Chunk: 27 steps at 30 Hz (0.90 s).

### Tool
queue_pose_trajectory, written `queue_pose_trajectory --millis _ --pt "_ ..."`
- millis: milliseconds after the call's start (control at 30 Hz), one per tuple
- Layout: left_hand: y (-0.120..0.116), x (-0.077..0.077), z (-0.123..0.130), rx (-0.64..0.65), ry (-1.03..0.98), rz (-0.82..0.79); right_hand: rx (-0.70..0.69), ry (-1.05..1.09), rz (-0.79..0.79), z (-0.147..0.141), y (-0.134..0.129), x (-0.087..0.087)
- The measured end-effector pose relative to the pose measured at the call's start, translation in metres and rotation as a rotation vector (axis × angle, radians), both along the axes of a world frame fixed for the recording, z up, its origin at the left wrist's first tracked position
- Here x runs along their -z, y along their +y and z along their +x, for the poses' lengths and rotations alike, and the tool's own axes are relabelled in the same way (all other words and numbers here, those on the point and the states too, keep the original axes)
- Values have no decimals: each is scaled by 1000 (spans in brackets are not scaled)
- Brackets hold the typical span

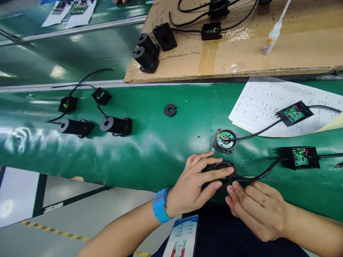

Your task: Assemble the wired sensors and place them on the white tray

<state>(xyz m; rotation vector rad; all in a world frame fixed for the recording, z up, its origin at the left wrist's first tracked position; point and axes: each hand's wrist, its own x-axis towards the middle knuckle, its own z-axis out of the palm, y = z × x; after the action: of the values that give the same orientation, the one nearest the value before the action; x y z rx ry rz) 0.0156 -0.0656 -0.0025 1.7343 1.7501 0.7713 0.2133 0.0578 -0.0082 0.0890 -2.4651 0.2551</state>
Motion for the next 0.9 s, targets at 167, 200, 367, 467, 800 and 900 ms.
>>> queue_pose_trajectory --millis 167,200,367,467,800,900 --pt "4 1 -3 -28 -294 -102 10 -13 -6 3 -2 2" --pt "5 1 -4 -21 -338 -120 14 -7 -5 3 -2 2" --pt "6 3 -6 -13 -383 -81 3 -26 -19 6 -4 4" --pt "7 4 -7 35 -284 -25 -7 -44 -19 6 -4 4" --pt "14 20 -13 131 -34 138 18 -14 62 5 -7 0" --pt "13 24 -12 120 -25 168 24 -3 65 7 -7 1"
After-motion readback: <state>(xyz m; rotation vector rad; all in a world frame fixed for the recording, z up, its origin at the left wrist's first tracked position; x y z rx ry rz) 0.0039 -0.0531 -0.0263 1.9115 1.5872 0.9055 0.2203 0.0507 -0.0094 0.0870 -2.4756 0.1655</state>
